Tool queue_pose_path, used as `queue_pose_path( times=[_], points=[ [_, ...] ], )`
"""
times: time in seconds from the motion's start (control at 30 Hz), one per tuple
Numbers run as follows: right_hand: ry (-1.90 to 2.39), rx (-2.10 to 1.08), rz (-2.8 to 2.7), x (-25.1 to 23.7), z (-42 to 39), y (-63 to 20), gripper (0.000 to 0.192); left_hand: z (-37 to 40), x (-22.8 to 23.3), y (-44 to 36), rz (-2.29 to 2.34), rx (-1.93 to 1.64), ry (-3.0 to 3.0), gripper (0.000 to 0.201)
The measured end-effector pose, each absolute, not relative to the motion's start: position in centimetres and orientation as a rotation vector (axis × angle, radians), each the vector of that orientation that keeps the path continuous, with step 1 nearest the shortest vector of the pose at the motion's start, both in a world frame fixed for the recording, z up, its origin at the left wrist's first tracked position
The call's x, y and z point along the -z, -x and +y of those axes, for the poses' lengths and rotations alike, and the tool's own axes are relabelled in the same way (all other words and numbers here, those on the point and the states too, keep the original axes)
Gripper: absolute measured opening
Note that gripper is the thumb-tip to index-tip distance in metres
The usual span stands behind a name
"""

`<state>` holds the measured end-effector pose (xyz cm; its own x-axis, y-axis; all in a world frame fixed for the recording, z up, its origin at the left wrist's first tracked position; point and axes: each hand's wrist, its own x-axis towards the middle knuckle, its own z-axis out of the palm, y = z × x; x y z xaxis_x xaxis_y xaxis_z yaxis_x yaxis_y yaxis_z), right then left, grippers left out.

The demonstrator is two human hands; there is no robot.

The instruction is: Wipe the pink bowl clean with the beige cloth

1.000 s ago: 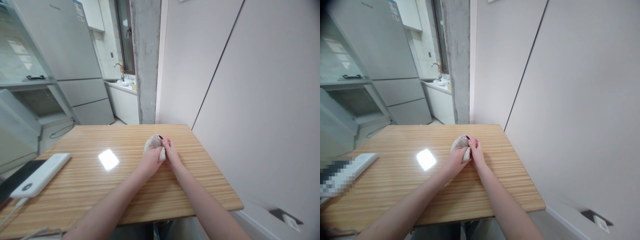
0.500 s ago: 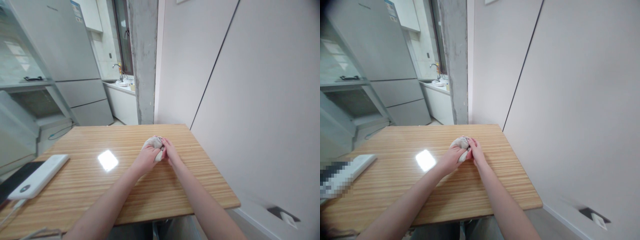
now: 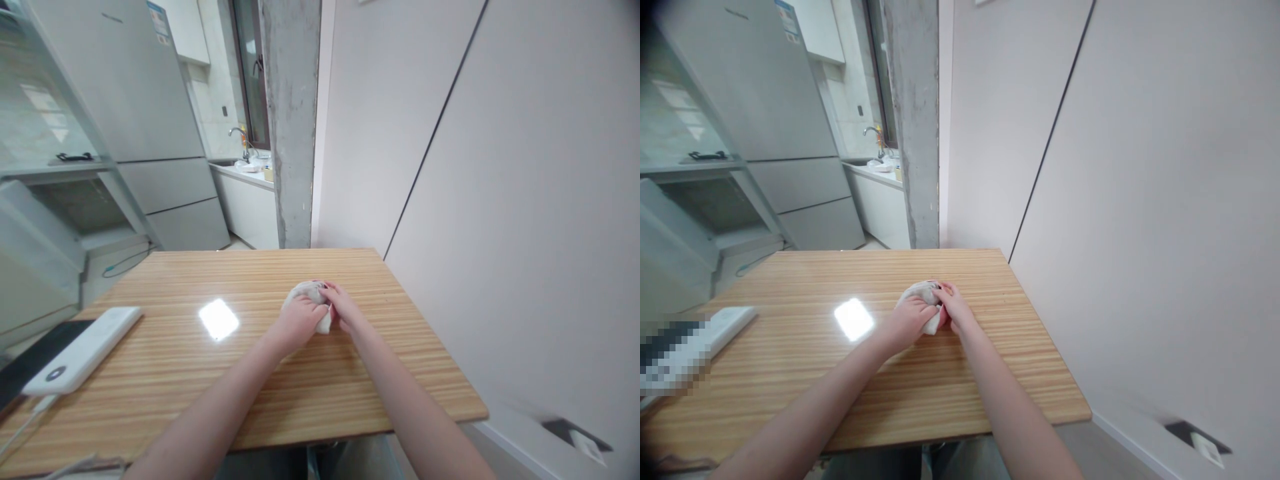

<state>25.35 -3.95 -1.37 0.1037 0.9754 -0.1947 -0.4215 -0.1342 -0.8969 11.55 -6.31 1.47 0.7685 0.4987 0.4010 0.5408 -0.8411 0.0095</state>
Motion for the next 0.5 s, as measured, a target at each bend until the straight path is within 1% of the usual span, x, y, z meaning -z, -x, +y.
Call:
queue_pose_path(
  times=[0.17,0.37,0.43,0.5],
  points=[
    [1.02,-1.228,-0.683,1.5,-4.3,-25.0,0.052,-6.9,-2.3,-12.0,-0.937,0.648,2.797,0.014],
    [0.921,-1.194,-0.692,1.2,-4.9,-24.0,0.046,-7.8,-2.9,-12.8,-1.102,0.55,2.758,0.025],
    [0.934,-1.188,-0.724,1.2,-5.0,-24.0,0.049,-7.8,-2.8,-13.0,-1.158,0.52,2.775,0.029],
    [0.94,-1.186,-0.731,1.3,-4.9,-24.0,0.051,-7.7,-2.7,-12.9,-1.18,0.505,2.811,0.028]
  ],
)
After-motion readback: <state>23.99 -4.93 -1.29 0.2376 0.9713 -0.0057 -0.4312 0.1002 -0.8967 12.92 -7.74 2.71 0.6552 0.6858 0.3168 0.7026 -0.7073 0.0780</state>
